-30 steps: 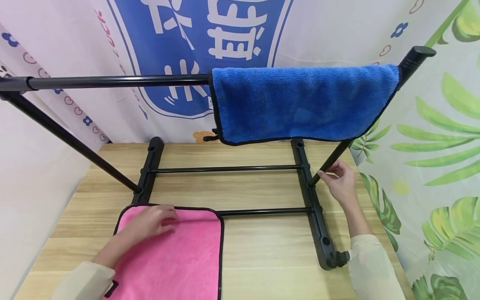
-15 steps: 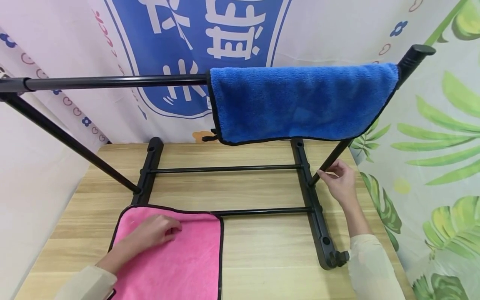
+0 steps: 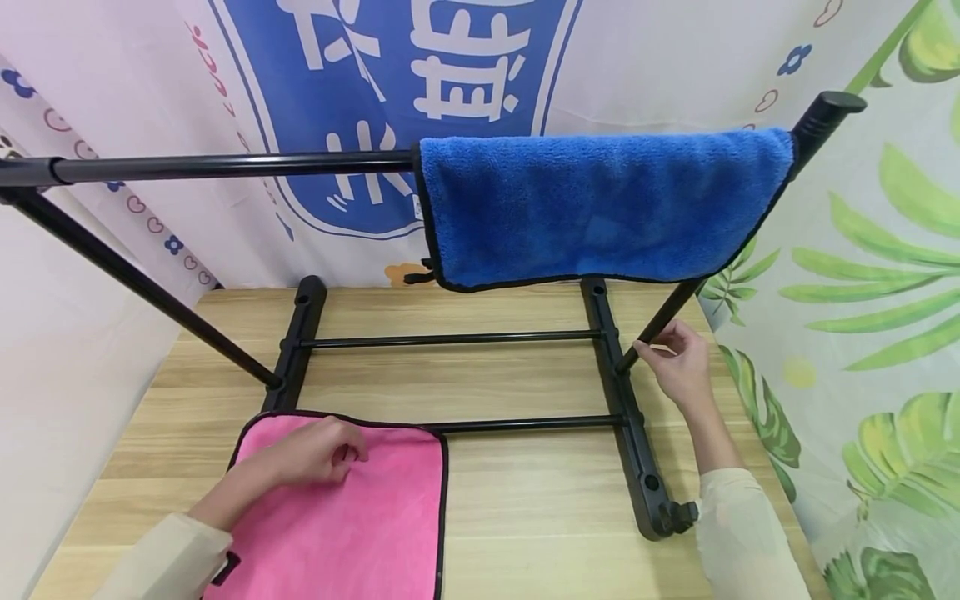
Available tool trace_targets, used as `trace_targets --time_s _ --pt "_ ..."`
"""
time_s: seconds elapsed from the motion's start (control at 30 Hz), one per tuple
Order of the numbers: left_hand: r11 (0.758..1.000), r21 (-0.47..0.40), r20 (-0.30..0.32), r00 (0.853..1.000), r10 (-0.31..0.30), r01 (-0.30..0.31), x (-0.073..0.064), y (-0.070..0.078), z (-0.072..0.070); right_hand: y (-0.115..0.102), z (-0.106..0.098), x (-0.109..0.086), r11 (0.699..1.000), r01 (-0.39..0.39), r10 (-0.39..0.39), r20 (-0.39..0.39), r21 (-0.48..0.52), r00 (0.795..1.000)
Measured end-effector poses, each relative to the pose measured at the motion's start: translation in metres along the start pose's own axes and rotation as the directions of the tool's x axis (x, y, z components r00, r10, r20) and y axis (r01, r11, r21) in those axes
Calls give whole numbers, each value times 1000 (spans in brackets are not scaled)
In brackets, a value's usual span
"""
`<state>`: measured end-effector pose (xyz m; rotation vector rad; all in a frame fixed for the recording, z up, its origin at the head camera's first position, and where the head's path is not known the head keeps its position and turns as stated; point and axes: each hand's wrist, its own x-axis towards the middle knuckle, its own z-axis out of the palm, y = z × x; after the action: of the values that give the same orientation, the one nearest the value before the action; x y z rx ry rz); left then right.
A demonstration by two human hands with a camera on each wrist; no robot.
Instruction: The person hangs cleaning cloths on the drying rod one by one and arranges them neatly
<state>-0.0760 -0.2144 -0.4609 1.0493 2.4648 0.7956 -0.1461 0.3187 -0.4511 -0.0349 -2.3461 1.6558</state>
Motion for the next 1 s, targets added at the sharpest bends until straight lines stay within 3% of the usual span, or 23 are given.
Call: trace_targets --time_s 0.2,0.33,0.67,1.0 --pt "999 33 -34 999 -29 30 4 8 -15 -1 1 0 1000 13 -13 -1 24 1000" --pt "999 50 -65 998 -6 10 8 11 -23 0 0 0 1000 4 -4 1 21 1000" --pt "999 -48 -67 997 -25 22 14 19 -39 1 0 2 999 7 -7 -2 32 1000" --pt "999 -32 -128 992 16 -20 16 31 -54 0 0 0 999 7 -7 2 33 1000"
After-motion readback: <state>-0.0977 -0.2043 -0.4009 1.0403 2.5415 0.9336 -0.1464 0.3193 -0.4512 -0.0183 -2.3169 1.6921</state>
